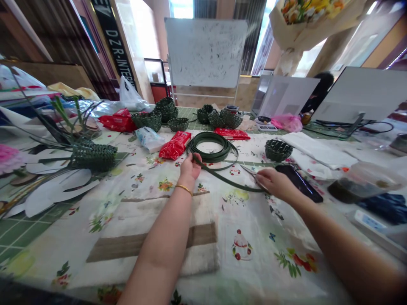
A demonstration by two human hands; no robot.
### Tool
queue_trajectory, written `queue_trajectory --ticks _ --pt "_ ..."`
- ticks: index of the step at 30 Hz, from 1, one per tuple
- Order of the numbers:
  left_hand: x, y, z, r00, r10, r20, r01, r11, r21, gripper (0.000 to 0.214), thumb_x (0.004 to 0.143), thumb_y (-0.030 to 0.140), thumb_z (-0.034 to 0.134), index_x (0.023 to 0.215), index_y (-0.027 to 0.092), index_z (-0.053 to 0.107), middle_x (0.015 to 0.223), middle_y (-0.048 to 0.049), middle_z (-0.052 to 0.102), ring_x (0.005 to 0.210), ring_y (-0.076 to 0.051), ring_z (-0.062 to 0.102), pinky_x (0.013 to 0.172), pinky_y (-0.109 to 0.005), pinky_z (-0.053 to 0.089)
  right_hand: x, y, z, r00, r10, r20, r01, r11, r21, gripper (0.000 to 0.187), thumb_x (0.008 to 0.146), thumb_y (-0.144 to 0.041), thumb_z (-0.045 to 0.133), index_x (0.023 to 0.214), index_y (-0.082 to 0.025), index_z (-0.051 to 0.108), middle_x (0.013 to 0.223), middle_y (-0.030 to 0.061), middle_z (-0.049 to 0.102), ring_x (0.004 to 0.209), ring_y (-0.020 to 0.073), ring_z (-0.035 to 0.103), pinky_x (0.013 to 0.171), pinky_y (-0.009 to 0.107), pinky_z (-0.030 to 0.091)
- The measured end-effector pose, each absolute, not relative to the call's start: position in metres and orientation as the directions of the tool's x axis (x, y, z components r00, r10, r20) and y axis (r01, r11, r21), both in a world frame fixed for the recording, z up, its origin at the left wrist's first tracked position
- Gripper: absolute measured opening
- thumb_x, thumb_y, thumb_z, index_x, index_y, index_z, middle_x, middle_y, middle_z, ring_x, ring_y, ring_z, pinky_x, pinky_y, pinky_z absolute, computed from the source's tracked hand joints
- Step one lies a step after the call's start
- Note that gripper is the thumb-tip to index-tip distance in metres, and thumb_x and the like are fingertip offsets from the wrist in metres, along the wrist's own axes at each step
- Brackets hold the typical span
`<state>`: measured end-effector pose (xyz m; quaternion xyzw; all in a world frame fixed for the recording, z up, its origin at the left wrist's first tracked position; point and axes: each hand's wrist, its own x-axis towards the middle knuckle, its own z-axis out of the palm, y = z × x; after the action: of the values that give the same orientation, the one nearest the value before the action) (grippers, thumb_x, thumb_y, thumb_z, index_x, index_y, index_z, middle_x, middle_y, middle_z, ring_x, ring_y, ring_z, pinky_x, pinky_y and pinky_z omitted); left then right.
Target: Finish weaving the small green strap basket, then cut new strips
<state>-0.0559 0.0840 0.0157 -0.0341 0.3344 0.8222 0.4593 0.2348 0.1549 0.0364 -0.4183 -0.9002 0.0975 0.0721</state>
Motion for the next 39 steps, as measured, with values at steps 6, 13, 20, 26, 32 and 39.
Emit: queue_trajectory --ticks 6,13,20,26,32,39 --pt "-0.056 0.064 0.032 -0.605 0.790 -0.099 -0.718 -0.487 0.498 0.024 0.093 0.027 0.047 0.073 0.016 0.056 0.052 0.0072 0.042 0.032 -0.001 0.027 0.034 -0.015 0.026 0.227 0.108 0.017 -0.853 0.522 0.019 0.502 0.829 -0.248 0.033 0.087 -0.038 0.047 0.114 -0.028 0.064 0.116 0.0092 0.065 0.108 0.0290 0.057 0.097 0.047 0.033" --pt "-0.066 0.065 0.031 -0.730 0.684 0.007 -0.584 -0.629 0.514 0.026 0.084 0.042 0.058 0.076 0.018 0.057 0.057 0.0057 0.053 0.041 -0.004 0.046 0.046 -0.017 0.037 0.237 0.098 0.015 -0.810 0.586 0.022 0.540 0.761 -0.360 0.031 0.088 -0.036 0.047 0.099 -0.019 0.070 0.090 0.0092 0.070 0.086 0.0243 0.063 0.080 0.037 0.045" --pt "-0.077 0.074 -0.004 -0.735 0.651 -0.190 -0.586 -0.468 0.662 0.013 0.086 0.024 0.058 0.077 0.014 0.057 0.070 -0.0028 0.066 0.067 -0.013 0.067 0.074 -0.030 0.051 0.252 0.094 0.022 -0.849 0.528 0.011 0.414 0.677 -0.609 0.046 0.083 -0.046 0.056 0.119 -0.018 0.061 0.098 0.0076 0.069 0.082 0.0196 0.064 0.073 0.030 0.050" --pt "-0.076 0.080 -0.011 -0.709 0.674 -0.209 -0.547 -0.339 0.765 0.007 0.087 0.012 0.053 0.081 0.012 0.057 0.072 -0.0049 0.067 0.069 -0.014 0.068 0.080 -0.034 0.053 0.253 0.083 0.025 -0.989 0.142 0.033 0.097 0.809 -0.580 0.052 0.071 -0.054 0.069 0.108 -0.017 0.068 0.087 0.0080 0.067 0.078 0.0191 0.061 0.071 0.029 0.048" --pt "-0.058 0.082 -0.007 -0.556 0.815 -0.162 -0.494 -0.167 0.853 0.008 0.083 0.009 0.058 0.089 0.015 0.058 0.084 -0.0048 0.070 0.079 -0.013 0.069 0.085 -0.033 0.052 0.244 0.073 0.014 -0.992 0.008 0.123 -0.059 0.846 -0.530 0.030 0.091 -0.030 0.046 0.106 -0.016 0.068 0.081 0.0091 0.066 0.075 0.0170 0.059 0.069 0.028 0.047" --pt "-0.031 0.076 -0.007 -0.085 0.919 -0.385 -0.266 0.352 0.897 0.015 0.063 0.005 0.074 0.074 0.008 0.064 0.071 -0.0114 0.071 0.059 -0.020 0.068 0.059 -0.033 0.057 0.241 0.069 0.010 -0.987 0.043 0.155 -0.042 0.861 -0.507 0.034 0.092 -0.031 0.041 0.106 -0.013 0.067 0.082 0.0111 0.067 0.075 0.0181 0.060 0.069 0.030 0.048"
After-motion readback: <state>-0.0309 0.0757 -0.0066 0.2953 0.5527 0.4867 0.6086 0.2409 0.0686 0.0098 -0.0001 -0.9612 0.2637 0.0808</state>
